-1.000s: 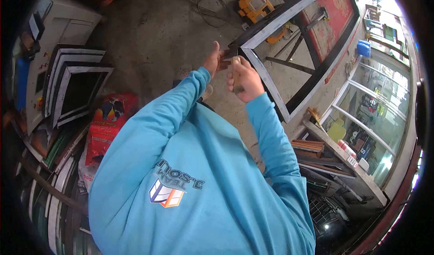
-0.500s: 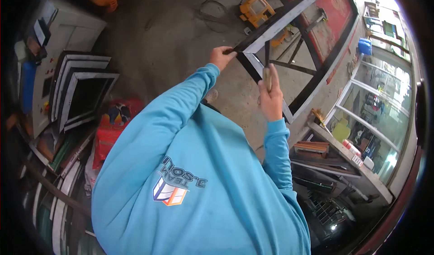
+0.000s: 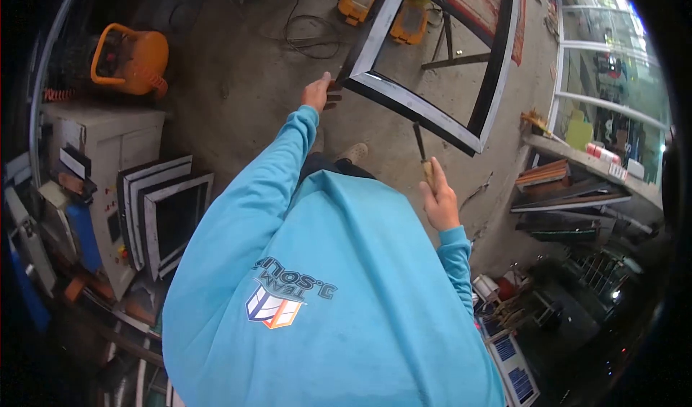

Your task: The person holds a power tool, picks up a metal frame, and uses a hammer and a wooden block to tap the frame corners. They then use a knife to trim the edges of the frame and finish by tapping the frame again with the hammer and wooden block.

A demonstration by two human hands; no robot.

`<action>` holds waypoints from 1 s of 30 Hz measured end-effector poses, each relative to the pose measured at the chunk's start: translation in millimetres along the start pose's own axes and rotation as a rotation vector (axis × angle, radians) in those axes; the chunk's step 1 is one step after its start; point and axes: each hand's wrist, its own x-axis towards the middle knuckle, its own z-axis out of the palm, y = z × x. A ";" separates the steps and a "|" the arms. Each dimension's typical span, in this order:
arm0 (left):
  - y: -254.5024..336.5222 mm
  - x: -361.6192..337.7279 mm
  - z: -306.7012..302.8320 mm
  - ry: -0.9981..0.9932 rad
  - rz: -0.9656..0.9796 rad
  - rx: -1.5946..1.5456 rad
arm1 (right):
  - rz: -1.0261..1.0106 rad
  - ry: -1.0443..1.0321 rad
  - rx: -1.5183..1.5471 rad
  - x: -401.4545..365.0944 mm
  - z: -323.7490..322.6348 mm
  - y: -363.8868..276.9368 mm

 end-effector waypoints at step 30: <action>-23.4 -23.2 45.9 -0.059 -0.152 0.157 | -0.096 0.345 0.088 9.2 -48.3 118.6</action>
